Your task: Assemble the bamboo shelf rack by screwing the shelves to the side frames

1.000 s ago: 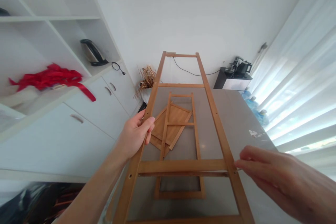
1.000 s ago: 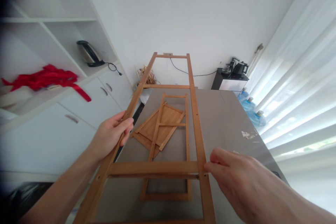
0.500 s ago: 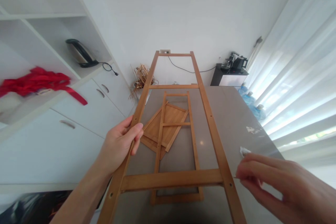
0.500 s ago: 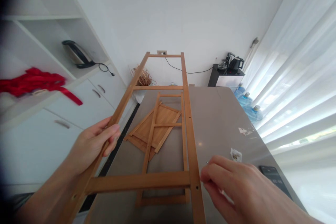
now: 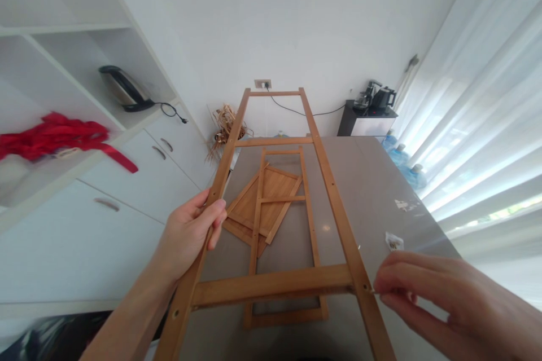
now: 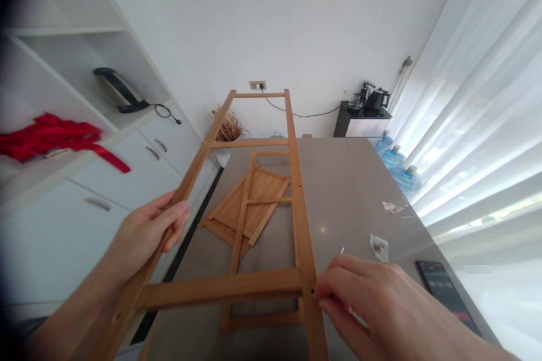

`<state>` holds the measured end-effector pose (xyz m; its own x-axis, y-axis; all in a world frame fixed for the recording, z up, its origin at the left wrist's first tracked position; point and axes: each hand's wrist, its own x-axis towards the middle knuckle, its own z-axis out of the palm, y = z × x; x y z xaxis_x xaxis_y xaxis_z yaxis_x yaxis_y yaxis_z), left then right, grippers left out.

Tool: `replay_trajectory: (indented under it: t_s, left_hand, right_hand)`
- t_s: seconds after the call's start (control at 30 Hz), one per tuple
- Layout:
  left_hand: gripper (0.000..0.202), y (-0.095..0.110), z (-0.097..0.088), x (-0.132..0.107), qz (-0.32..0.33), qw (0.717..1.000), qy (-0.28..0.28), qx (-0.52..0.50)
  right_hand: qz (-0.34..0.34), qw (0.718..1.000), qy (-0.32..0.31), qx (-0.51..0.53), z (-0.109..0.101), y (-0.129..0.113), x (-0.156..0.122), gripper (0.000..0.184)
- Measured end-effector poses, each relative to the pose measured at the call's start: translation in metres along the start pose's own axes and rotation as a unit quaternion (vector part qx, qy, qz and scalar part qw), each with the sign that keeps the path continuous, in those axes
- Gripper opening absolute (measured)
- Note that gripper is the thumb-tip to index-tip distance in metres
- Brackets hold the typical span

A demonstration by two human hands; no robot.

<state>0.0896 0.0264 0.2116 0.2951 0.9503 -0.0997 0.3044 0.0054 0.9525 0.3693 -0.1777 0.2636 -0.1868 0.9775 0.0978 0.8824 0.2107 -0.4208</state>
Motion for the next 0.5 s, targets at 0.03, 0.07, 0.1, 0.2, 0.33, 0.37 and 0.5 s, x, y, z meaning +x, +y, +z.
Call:
replay_trajectory:
  t_s: [0.03,0.07,0.1,0.2,0.33,0.37,0.5]
  left_hand:
    - [0.027,0.0001,-0.0001,-0.0003,0.003,1.000,0.001,0.001]
    - [0.027,0.0004,-0.0002,-0.0006,0.006,1.000,0.001,0.001]
    - [0.026,0.0008,-0.0002,-0.0009,0.010,1.000,0.000,0.000]
    - [0.025,0.0015,-0.0004,-0.0016,0.019,1.000,0.002,0.001]
    - [0.025,0.0007,-0.0015,-0.0017,0.024,1.000,0.001,0.002]
    - [0.025,0.0003,-0.0017,-0.0017,0.024,1.000,0.000,0.001]
    - [0.024,-0.0008,-0.0019,-0.0018,0.027,1.000,-0.008,-0.010]
  right_hand:
    - [0.001,1.000,-0.005,0.002,-0.0001,-0.0010,0.0011,0.019]
    - [0.004,1.000,-0.014,0.002,0.0000,-0.0016,0.0017,0.020]
    - [0.007,1.000,-0.022,0.000,0.0002,-0.0018,0.0019,0.020]
    - [0.016,0.999,-0.039,-0.012,0.0016,0.0009,-0.0013,0.019]
    - [0.033,0.998,-0.039,-0.026,0.0046,0.0068,-0.0077,0.015]
    - [0.032,0.998,-0.038,-0.029,0.0049,0.0072,-0.0080,0.015]
    - [0.010,0.998,-0.044,-0.038,0.0029,0.0015,-0.0014,0.017]
